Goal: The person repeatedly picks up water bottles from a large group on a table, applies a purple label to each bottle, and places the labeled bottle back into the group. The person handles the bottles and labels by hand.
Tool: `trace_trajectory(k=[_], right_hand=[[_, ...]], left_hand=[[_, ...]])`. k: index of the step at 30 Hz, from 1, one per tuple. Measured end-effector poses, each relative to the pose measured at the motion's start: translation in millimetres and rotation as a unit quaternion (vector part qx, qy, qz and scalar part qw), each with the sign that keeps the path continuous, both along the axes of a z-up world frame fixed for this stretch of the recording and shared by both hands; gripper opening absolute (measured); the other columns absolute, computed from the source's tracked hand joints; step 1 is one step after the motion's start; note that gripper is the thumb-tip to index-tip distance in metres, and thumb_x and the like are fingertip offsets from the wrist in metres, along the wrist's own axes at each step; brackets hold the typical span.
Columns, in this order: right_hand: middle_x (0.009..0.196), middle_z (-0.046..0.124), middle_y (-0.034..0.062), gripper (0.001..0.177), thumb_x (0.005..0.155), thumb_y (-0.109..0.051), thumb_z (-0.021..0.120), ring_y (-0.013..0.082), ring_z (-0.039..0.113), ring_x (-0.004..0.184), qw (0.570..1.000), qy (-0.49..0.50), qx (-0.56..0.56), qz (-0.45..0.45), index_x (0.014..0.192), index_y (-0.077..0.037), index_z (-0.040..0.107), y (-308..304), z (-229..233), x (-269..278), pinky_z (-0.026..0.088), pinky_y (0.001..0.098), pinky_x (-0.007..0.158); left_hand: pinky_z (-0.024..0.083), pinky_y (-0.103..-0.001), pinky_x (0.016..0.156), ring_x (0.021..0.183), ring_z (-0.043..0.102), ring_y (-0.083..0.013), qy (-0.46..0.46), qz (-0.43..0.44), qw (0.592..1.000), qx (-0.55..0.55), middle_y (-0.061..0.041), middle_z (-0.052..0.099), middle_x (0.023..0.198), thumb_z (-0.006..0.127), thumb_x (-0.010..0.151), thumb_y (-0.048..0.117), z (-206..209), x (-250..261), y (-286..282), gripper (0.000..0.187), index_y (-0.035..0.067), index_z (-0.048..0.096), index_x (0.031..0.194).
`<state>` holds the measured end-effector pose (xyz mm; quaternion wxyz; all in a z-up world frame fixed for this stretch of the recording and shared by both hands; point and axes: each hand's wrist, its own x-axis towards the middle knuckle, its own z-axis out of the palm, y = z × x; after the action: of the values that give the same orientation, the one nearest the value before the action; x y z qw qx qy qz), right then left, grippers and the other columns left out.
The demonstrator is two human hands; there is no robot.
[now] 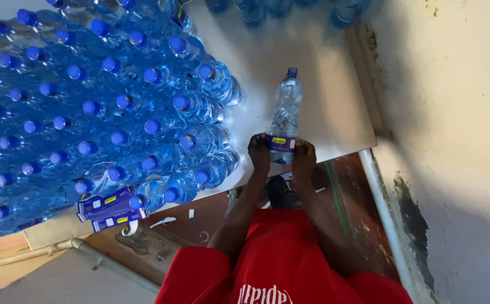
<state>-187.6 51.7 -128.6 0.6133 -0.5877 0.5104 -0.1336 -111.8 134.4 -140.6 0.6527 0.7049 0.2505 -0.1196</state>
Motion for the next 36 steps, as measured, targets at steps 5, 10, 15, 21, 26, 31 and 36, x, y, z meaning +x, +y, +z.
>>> trace_trajectory(k=[5,10,15,21,26,31,36], right_hand=[[0.126,0.078,0.0071,0.031,0.110,-0.042,0.075,0.0327,0.073,0.125,0.982,0.105,-0.057,0.145,0.136,-0.026,0.072,-13.8,-12.6,6.2,0.055,0.0507,0.105],[0.136,0.070,0.0202,0.049,0.113,-0.047,0.050,0.0455,0.066,0.132,0.976,0.017,-0.068,0.206,0.146,-0.015,0.065,-11.5,12.6,-19.2,0.047,0.0584,0.114],[0.170,0.040,0.0329,0.095,0.107,-0.080,0.052,0.0597,0.043,0.151,0.961,-0.045,0.112,0.247,0.171,-0.011,0.041,-4.1,37.8,-5.1,0.033,0.0725,0.123],[0.186,0.007,0.0289,0.127,0.088,-0.097,0.047,0.0442,0.015,0.171,0.907,0.038,0.360,0.216,0.179,-0.013,0.022,-42.9,65.5,47.6,0.018,0.0664,0.134],[0.178,0.029,0.0282,0.140,0.084,-0.089,0.087,0.0530,0.037,0.160,0.953,0.139,0.073,0.257,0.179,-0.011,0.019,-44.3,52.4,99.8,0.039,0.0748,0.122],[0.176,0.031,0.0232,0.117,0.094,-0.067,0.089,0.0491,0.046,0.154,0.975,0.078,0.174,0.116,0.178,-0.017,0.023,-36.1,30.7,78.4,0.048,0.0729,0.113],[0.154,0.055,0.0193,0.115,0.087,-0.042,0.103,0.0354,0.067,0.125,0.961,-0.104,0.240,-0.086,0.175,-0.016,0.033,-26.9,26.9,53.5,0.053,0.0547,0.085]], left_hand=[[0.047,-0.036,0.077,0.081,0.062,-0.0161,0.070,0.031,0.991,-0.110,-0.002,0.065,0.085,0.071,0.108,0.020,-0.1,0.4,2.4,0.017,0.011,0.072,0.094],[0.047,-0.035,0.071,0.073,0.062,-0.0173,0.117,0.032,0.978,-0.167,-0.004,0.064,0.080,0.074,0.107,0.022,-1.5,-9.4,4.4,0.020,0.009,0.072,0.091],[0.042,-0.030,0.072,0.075,0.058,-0.0096,0.100,0.029,0.984,-0.146,0.003,0.060,0.079,0.074,0.108,0.018,2.1,0.9,3.2,0.022,0.013,0.069,0.087],[0.051,-0.037,0.079,0.087,0.070,-0.0224,0.050,-0.022,0.998,-0.039,-0.011,0.073,0.088,0.071,0.110,0.022,10.7,3.5,22.7,0.020,0.009,0.078,0.096],[0.056,-0.037,0.071,0.081,0.066,-0.0117,-0.122,-0.052,0.991,-0.019,-0.010,0.076,0.081,0.077,0.107,0.010,31.7,-11.6,12.2,0.011,0.006,0.081,0.098],[0.059,-0.041,0.081,0.085,0.072,-0.0149,-0.087,-0.063,0.994,-0.034,-0.005,0.080,0.091,0.080,0.109,0.025,27.0,-11.5,19.1,0.012,0.015,0.086,0.105],[0.058,-0.046,0.085,0.094,0.075,-0.0212,-0.017,-0.133,0.988,-0.077,-0.010,0.079,0.101,0.082,0.109,0.035,22.2,-14.5,23.0,0.017,0.018,0.084,0.111]])
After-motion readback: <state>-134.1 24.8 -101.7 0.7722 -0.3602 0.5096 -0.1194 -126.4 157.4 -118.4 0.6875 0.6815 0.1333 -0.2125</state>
